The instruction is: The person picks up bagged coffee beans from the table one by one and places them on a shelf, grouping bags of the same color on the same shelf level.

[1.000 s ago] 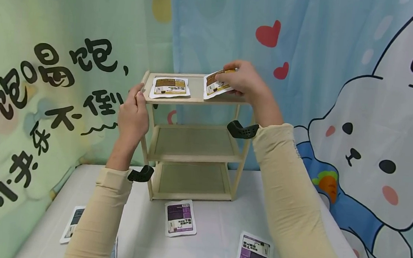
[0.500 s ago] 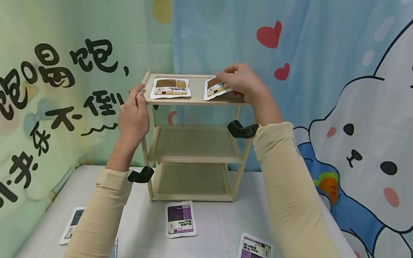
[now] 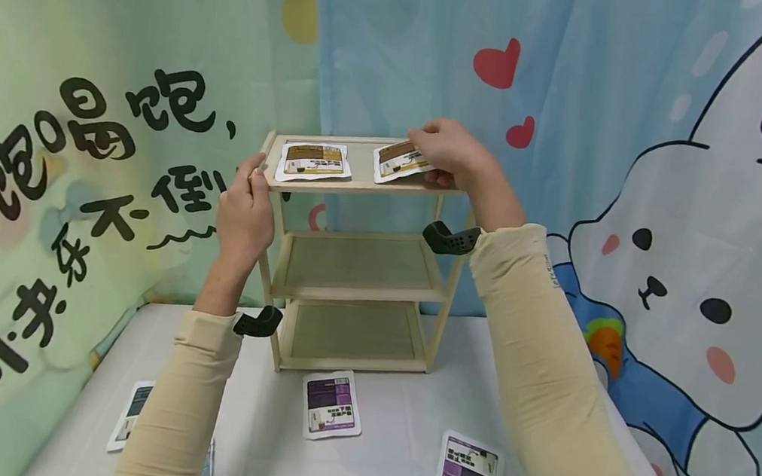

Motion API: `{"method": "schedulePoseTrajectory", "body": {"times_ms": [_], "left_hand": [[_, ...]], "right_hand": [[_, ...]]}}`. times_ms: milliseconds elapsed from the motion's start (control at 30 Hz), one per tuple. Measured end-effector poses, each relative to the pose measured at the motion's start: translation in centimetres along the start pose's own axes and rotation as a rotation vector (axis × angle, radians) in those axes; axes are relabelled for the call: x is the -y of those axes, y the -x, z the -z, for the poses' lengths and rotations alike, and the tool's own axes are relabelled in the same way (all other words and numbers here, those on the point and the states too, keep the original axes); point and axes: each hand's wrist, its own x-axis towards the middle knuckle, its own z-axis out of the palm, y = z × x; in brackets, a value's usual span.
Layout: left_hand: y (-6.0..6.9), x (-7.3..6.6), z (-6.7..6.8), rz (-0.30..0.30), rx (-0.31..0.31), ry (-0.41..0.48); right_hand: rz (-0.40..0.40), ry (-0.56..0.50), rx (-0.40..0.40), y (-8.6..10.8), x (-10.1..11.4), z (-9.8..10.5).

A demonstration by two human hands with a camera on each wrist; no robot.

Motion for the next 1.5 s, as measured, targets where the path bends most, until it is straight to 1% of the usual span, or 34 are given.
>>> {"method": "schedulePoseTrajectory", "body": {"times_ms": [67,200,300,500,600,767,900,1033,1133,1233,1400,1500], "left_hand": [[0.0,0.0,0.1,0.002,-0.006,0.004],[0.1,0.0,0.1,0.013,0.003,0.006],[0.2,0.1,0.1,0.016,0.008,0.005],[0.1,0.2,-0.1,-0.007,-0.006,0.004],[0.2,0.1,-0.1,-0.011,-0.008,0.008],[0.3,0.2,-0.2,-0.008,0.000,0.005],[0.3,0.1,-0.1,-0.009,-0.011,0.001],[0.2,0.0,0.2,-0.017,-0.022,-0.003],[0.1,0.0,0.4,-0.019,-0.027,-0.004],[0.1,-0.1,0.5,-0.013,-0.024,0.002],[0.1,0.0,0.3,-0.005,0.000,0.001],[0.2,0.1,0.2,-0.002,0.004,-0.001]], "right_hand": [[-0.004,0.016,0.002,0.3,0.2,0.0],[-0.015,0.024,-0.006,1.0,0.4,0.2],[-0.019,0.051,-0.016,1.5,0.4,0.4],[-0.004,0.129,-0.037,2.8,0.3,1.1],[0.004,0.137,-0.048,3.7,0.1,1.4],[0.055,0.173,-0.080,5.4,-0.4,1.9],[0.101,0.216,-0.108,6.9,-0.6,2.1],[0.148,0.212,-0.120,8.3,-1.1,2.3],[0.179,0.205,-0.122,9.4,-2.0,2.3],[0.189,0.211,-0.119,10.4,-3.3,2.3],[0.201,0.247,-0.118,11.8,-6.3,2.3],[0.204,0.263,-0.102,12.6,-8.2,2.0]]}}
